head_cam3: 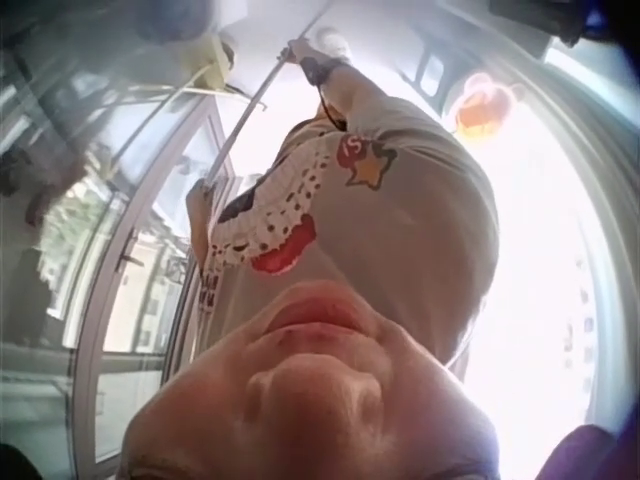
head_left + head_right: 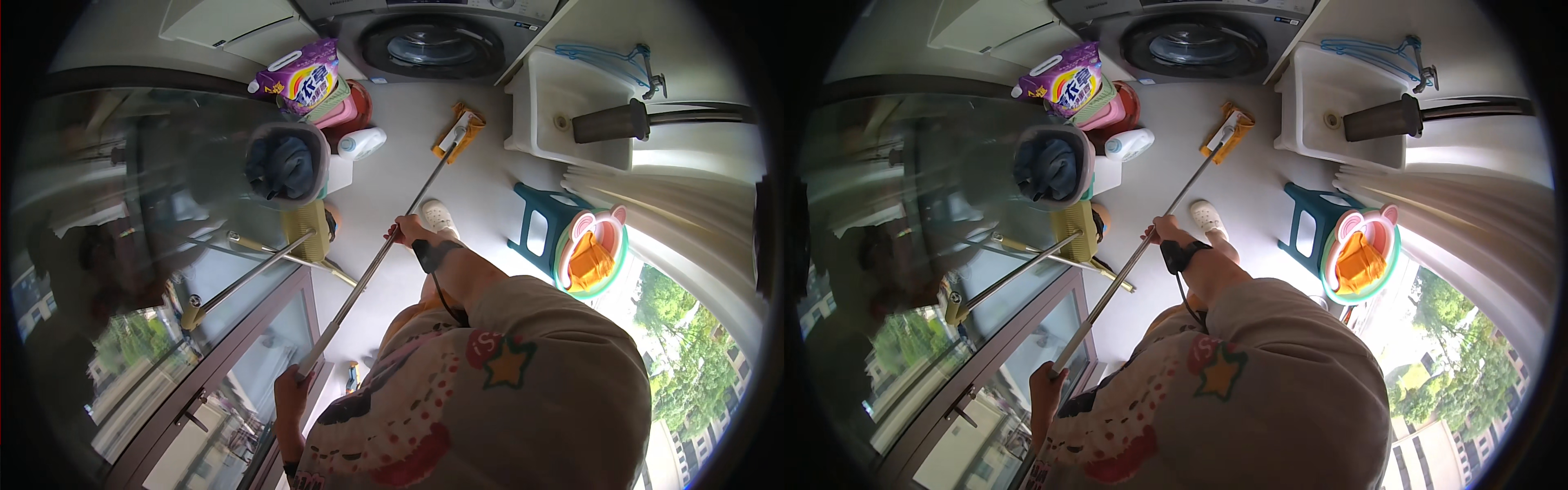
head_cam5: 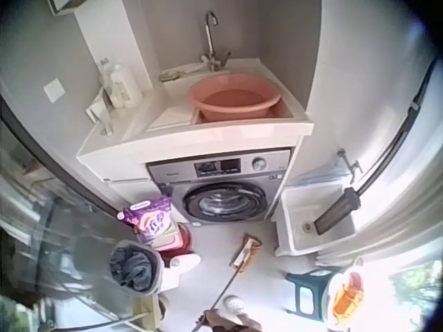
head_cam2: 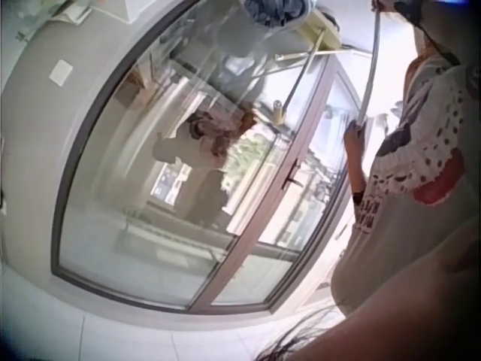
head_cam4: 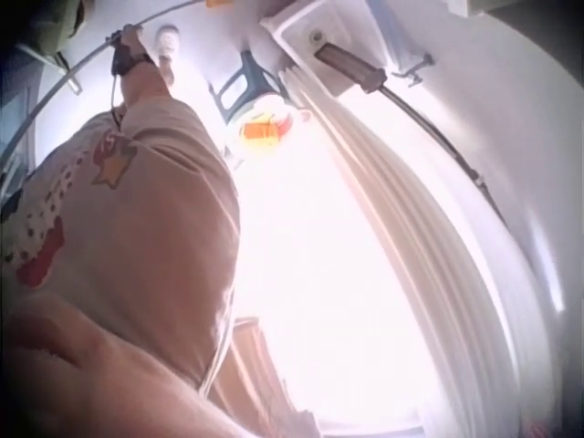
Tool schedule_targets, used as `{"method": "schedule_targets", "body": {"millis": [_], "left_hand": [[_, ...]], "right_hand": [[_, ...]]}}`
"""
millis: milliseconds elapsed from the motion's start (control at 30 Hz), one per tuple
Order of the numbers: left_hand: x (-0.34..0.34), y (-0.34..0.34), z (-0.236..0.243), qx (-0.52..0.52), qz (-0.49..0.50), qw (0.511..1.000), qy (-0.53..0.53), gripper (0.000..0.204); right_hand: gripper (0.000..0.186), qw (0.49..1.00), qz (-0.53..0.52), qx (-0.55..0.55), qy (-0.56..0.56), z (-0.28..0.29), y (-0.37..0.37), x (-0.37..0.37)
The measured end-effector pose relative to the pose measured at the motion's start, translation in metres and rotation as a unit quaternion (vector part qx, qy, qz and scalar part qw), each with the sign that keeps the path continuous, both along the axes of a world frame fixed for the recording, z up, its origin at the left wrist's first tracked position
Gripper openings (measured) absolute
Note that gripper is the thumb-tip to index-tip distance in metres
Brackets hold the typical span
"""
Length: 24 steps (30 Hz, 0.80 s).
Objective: Using a long-handled squeegee to clean glass doors and high surfaces on a balcony.
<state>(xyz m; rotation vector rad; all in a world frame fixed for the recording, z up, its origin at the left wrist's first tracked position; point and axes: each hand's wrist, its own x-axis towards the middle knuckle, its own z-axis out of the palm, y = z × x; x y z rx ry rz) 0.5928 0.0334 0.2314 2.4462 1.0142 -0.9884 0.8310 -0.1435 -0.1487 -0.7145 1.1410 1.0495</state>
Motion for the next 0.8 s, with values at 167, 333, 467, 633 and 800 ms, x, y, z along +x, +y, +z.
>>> {"method": "schedule_targets", "body": {"millis": [167, 333, 467, 633, 800], "left_hand": [[0.031, -0.027, -0.007, -0.088, 0.028, 0.994, -0.055, 0.028], [0.076, -0.036, -0.036, -0.089, -0.019, 0.994, -0.053, 0.024], [0.106, -0.030, -0.081, -0.207, 0.050, 0.974, -0.080, 0.026], [0.179, -0.049, -0.075, -0.421, 0.225, 0.876, 0.075, 0.029], [0.131, -0.040, -0.112, -0.492, 0.326, 0.803, 0.076, 0.029]], "right_hand": [[0.009, 0.998, -0.023, -0.045, -0.027, -0.014, -0.012, 0.013], [0.010, 0.987, -0.091, -0.070, -0.114, -0.027, -0.038, 0.052], [0.012, 0.971, -0.181, -0.086, -0.132, -0.030, -0.055, 0.083], [0.011, 0.926, -0.359, 0.055, -0.100, -0.055, -0.061, 0.066], [0.018, 0.948, -0.301, -0.071, -0.077, -0.047, -0.034, 0.056]]}}
